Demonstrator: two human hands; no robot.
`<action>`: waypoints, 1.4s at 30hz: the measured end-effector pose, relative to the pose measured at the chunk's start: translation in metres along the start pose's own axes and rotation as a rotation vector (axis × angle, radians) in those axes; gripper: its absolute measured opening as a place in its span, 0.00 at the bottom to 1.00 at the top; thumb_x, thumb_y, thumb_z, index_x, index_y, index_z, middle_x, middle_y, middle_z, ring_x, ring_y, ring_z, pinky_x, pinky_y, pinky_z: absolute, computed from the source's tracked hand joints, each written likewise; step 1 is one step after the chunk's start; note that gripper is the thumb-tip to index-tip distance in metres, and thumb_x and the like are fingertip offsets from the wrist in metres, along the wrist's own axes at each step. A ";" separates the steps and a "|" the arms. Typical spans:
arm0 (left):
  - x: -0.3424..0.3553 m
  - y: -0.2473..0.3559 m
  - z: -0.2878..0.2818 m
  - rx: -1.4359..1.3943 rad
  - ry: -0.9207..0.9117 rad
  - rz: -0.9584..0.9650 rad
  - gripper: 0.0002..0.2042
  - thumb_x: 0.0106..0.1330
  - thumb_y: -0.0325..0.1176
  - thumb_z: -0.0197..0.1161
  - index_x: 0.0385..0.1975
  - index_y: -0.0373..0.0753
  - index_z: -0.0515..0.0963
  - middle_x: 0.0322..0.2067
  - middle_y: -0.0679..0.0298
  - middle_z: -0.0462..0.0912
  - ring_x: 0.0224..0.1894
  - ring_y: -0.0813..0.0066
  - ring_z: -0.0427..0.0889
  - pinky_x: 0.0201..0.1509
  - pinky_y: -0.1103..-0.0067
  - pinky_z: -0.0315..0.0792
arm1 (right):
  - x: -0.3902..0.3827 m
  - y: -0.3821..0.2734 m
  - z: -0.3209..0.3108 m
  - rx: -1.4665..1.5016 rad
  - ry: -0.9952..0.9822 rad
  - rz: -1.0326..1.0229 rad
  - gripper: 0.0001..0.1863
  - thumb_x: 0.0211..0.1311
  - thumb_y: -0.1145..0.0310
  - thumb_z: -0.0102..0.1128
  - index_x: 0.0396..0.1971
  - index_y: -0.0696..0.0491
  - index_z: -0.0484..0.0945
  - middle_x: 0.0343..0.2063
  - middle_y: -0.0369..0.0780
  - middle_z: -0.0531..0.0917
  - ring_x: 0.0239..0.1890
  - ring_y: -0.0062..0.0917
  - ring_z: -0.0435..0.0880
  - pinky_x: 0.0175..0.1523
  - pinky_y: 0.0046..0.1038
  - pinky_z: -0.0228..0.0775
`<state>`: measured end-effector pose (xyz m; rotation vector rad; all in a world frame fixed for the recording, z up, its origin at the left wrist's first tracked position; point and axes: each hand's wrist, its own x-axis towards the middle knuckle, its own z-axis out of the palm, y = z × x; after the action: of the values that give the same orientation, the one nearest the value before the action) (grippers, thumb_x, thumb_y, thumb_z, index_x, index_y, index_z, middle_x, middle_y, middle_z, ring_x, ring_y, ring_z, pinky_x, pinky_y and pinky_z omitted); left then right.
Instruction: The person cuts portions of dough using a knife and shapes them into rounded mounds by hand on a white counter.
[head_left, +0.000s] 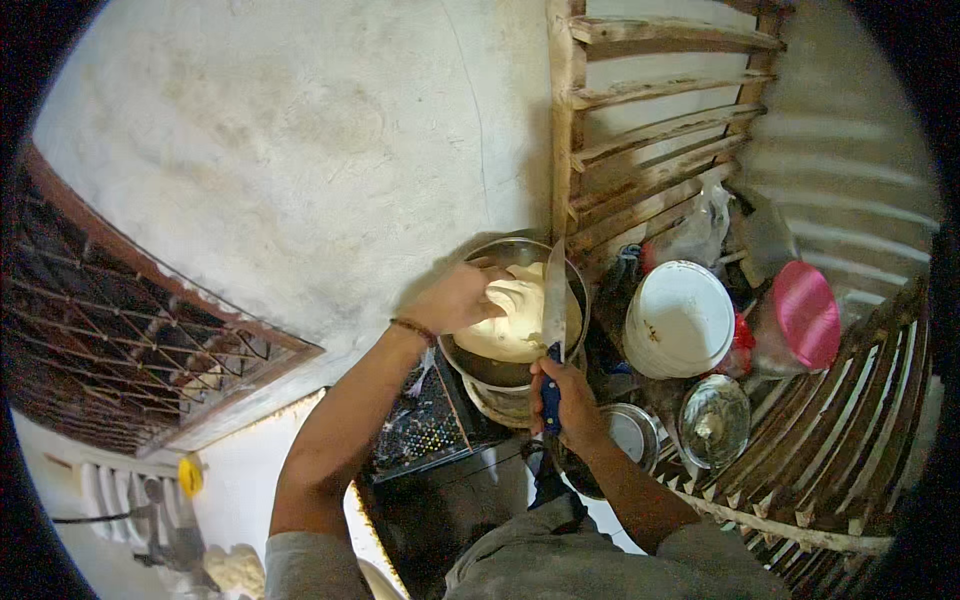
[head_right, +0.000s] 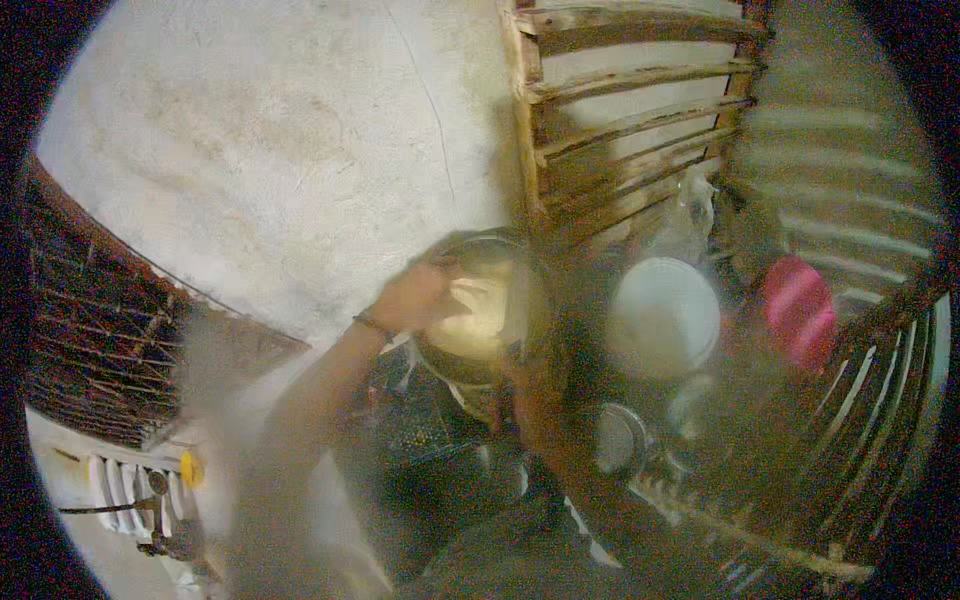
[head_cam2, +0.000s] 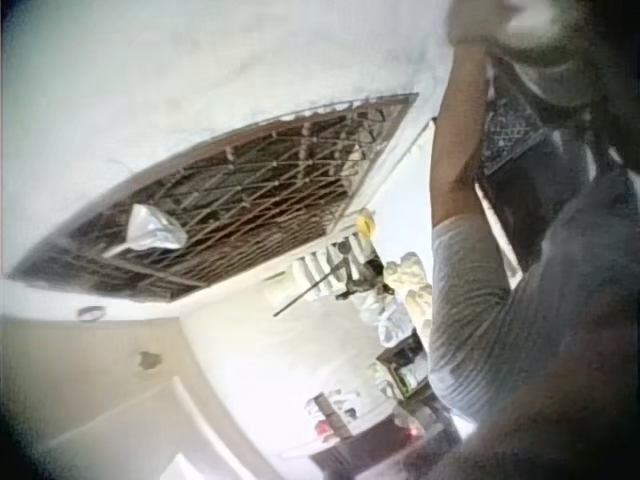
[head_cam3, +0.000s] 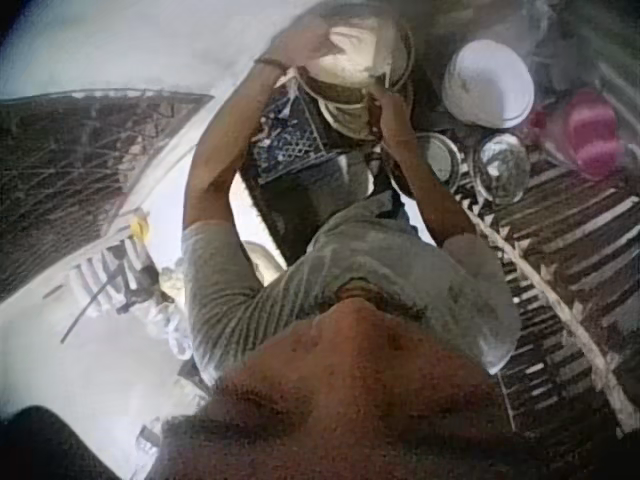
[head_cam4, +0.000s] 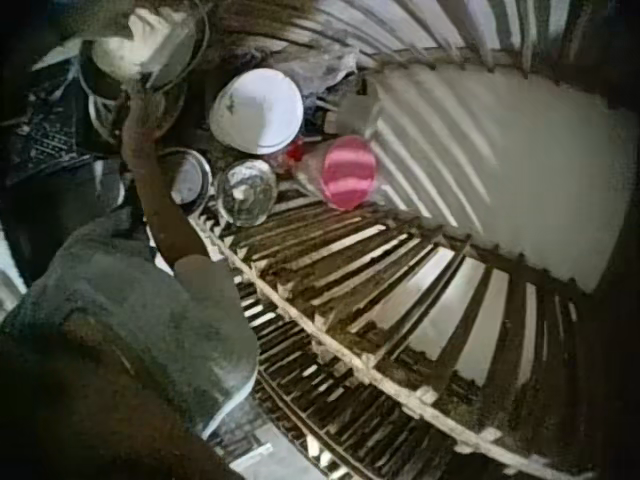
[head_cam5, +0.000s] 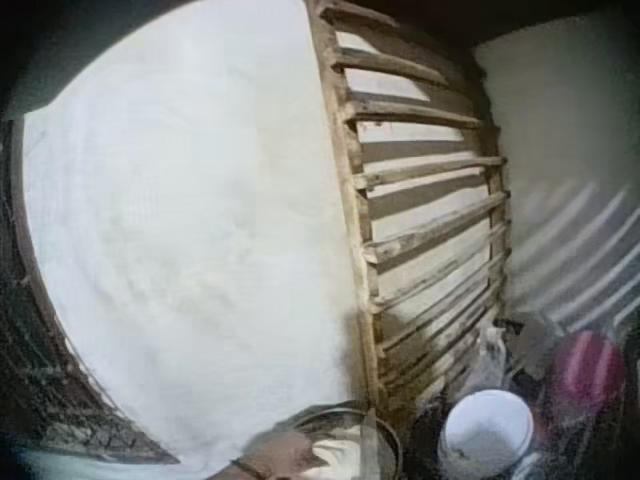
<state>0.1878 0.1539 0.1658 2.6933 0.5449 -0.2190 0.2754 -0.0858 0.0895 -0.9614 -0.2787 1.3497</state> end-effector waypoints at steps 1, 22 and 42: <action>-0.005 -0.006 0.006 0.031 0.225 0.149 0.22 0.62 0.38 0.71 0.54 0.37 0.81 0.37 0.44 0.86 0.42 0.45 0.86 0.49 0.60 0.80 | 0.007 0.005 0.001 -0.007 0.035 0.021 0.22 0.78 0.48 0.49 0.42 0.55 0.73 0.16 0.36 0.74 0.10 0.25 0.74 0.16 0.29 0.70; -0.009 0.025 -0.021 -0.194 0.472 0.199 0.17 0.65 0.31 0.66 0.54 0.41 0.84 0.33 0.46 0.86 0.30 0.49 0.84 0.38 0.66 0.79 | 0.067 0.027 0.035 -0.026 -0.058 0.156 0.23 0.77 0.43 0.49 0.32 0.49 0.70 0.12 0.34 0.67 0.09 0.24 0.67 0.13 0.27 0.61; -0.606 0.036 0.029 -0.816 1.536 -0.042 0.33 0.77 0.55 0.46 0.72 0.37 0.64 0.72 0.42 0.63 0.70 0.60 0.70 0.64 0.68 0.76 | -0.108 0.163 0.052 -0.553 -0.354 0.243 0.22 0.80 0.48 0.47 0.38 0.53 0.70 0.15 0.34 0.70 0.10 0.21 0.69 0.15 0.29 0.63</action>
<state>-0.3528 -0.0961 0.2871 1.5629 0.7824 1.7297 0.0996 -0.1746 0.0419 -1.2336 -0.8603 1.7097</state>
